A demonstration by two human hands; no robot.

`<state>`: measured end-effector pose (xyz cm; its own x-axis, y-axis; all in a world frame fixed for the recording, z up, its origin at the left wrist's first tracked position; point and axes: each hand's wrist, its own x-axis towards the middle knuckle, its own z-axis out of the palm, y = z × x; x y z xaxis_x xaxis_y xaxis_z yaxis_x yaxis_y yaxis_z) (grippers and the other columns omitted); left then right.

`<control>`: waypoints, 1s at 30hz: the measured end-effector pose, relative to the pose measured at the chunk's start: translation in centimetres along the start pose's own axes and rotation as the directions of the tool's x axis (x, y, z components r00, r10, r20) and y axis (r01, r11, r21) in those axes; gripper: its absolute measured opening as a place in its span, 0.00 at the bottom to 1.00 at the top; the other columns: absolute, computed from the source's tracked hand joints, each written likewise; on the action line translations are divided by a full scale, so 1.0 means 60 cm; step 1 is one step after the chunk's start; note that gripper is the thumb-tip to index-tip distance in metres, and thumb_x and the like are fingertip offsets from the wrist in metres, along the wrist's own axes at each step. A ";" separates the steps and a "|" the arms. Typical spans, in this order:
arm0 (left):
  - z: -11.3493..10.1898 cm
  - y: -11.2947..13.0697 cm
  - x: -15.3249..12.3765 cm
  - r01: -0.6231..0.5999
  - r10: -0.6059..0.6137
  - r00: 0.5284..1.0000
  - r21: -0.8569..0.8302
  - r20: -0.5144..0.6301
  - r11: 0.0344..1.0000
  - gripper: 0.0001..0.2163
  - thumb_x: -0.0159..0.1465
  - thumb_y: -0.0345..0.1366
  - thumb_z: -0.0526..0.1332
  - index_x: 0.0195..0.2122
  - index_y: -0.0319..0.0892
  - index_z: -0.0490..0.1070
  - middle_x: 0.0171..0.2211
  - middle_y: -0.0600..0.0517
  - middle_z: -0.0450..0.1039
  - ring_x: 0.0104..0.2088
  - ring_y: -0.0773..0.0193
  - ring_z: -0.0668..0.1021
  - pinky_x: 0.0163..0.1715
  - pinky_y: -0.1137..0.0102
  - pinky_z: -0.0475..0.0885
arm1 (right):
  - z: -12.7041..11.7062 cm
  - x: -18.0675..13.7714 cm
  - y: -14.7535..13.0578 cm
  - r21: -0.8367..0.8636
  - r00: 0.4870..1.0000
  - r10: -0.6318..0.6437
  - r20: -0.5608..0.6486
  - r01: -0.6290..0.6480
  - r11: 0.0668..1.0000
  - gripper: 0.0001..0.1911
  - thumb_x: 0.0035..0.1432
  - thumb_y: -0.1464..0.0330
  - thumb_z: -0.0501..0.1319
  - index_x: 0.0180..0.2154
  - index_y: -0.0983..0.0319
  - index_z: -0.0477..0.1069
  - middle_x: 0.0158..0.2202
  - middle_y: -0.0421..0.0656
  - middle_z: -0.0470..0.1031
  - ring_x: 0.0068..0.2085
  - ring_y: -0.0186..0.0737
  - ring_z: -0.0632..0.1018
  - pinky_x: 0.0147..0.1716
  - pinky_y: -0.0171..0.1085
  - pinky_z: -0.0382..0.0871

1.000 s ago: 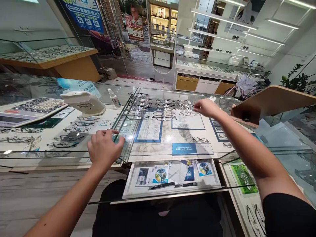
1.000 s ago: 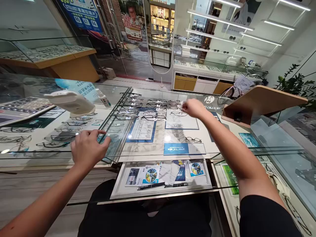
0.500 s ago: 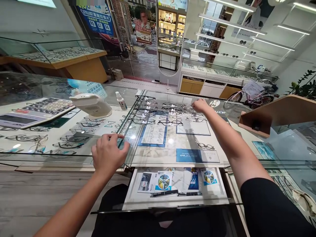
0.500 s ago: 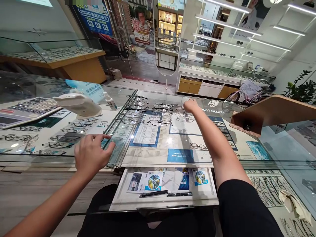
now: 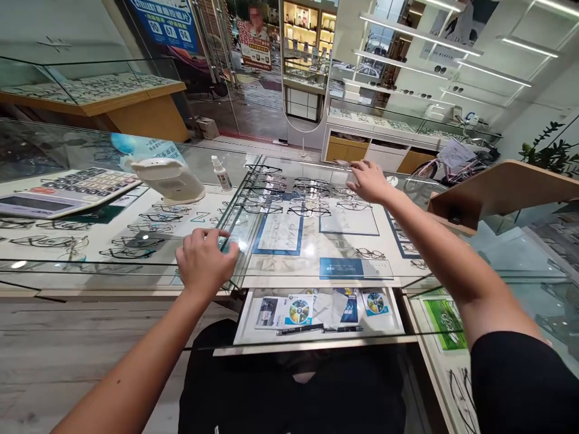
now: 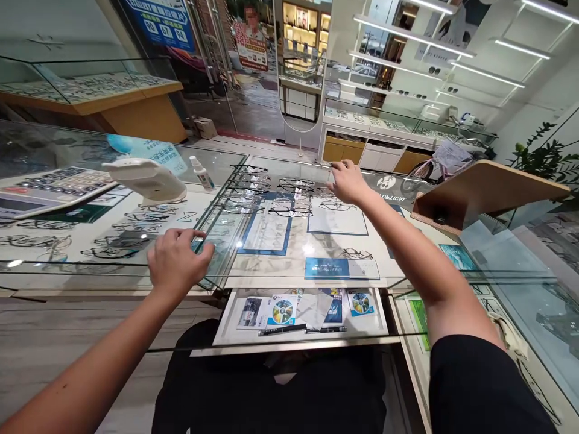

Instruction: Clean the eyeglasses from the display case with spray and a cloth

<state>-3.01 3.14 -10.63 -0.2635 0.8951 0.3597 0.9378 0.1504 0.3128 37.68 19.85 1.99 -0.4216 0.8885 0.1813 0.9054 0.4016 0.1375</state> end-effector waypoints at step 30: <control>0.037 0.036 -0.154 -0.524 0.520 0.844 -0.005 0.130 0.852 0.35 0.71 0.52 0.61 0.76 0.45 0.61 0.80 0.34 0.43 0.80 0.37 0.45 0.75 0.38 0.38 | 0.281 -0.348 -0.213 0.021 0.911 0.186 0.369 -0.208 0.978 0.49 0.71 0.47 0.46 0.77 0.77 0.49 0.82 0.58 0.34 0.81 0.62 0.37 0.79 0.53 0.28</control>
<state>1.94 -3.89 -15.24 0.2947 0.8885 0.3517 0.9357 -0.3429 0.0824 35.76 -0.07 -19.96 -0.1974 0.9658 -0.1683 0.9742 0.2124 0.0764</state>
